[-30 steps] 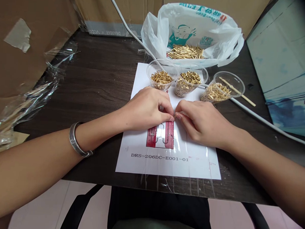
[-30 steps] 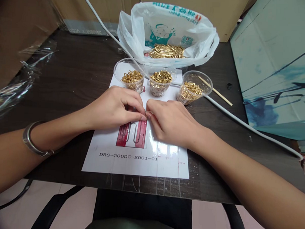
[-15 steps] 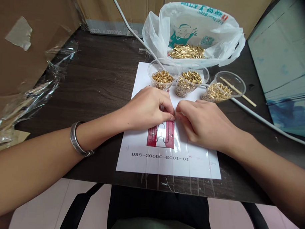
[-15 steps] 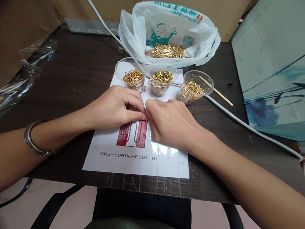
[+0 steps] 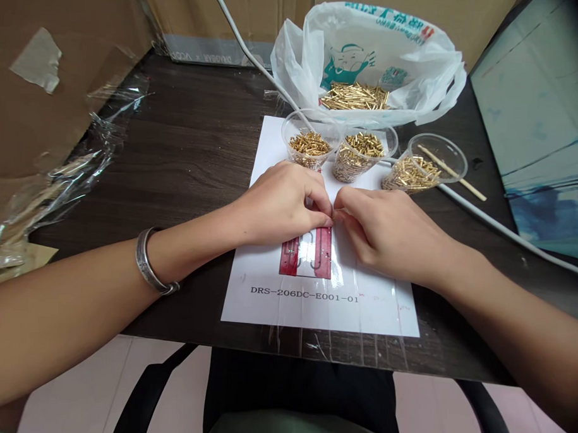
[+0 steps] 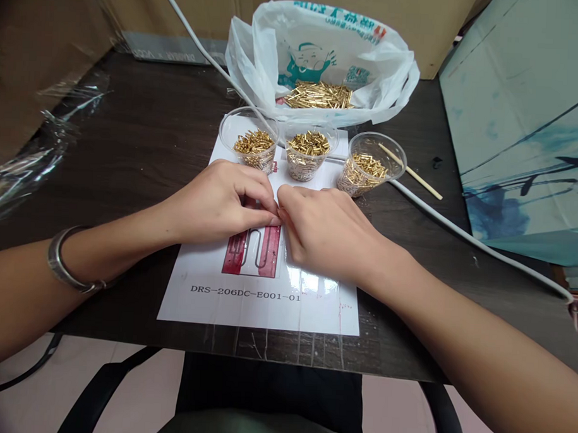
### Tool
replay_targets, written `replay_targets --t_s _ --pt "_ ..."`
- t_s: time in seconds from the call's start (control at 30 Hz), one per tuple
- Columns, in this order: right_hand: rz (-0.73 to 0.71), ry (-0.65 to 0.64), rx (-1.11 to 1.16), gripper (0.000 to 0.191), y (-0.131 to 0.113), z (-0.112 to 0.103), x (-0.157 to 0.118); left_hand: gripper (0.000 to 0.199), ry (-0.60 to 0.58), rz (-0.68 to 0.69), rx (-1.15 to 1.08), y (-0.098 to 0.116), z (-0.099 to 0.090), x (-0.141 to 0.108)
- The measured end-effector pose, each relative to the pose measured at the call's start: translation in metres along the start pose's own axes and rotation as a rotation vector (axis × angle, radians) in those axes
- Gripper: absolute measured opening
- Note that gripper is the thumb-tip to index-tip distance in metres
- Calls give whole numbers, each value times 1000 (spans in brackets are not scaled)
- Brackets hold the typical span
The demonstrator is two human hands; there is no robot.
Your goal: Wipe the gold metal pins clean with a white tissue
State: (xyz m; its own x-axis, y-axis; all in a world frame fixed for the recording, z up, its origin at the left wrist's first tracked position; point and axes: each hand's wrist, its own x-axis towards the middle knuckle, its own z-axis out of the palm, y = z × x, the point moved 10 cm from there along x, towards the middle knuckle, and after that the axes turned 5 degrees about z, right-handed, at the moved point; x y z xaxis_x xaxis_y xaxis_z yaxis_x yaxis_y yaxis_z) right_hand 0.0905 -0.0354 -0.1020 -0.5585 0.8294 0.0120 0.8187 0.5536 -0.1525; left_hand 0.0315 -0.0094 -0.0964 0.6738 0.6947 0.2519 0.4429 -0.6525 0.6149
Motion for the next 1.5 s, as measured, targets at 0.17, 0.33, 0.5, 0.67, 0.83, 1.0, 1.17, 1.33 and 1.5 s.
replay_targets --t_s 0.17,0.33,0.5,0.67,0.83,1.0,1.17,1.33,1.5 --pt "-13 9 -8 5 -1 -1 -1 8 2 4 8 0 0 0" --pt "-44 59 -61 6 -3 1 -4 8 6 4 16 0 0 -1" --pt "45 45 72 12 6 6 -6 7 -5 1 6 0 0 0" --pt "92 77 139 16 10 6 -7 8 -14 -20 3 -1 0 0" --pt "110 100 163 17 12 5 -8 8 -21 -16 5 -1 1 0" --pt "88 95 83 17 8 7 -8 8 -23 -15 10 -2 2 -1" --pt "114 99 43 16 7 7 -8 7 -17 -6 17 -2 1 -2" --pt "137 89 109 15 10 6 -6 8 -27 0 29 -3 2 -1" --pt "126 71 219 17 13 7 -4 6 -32 16 6 -3 3 0"
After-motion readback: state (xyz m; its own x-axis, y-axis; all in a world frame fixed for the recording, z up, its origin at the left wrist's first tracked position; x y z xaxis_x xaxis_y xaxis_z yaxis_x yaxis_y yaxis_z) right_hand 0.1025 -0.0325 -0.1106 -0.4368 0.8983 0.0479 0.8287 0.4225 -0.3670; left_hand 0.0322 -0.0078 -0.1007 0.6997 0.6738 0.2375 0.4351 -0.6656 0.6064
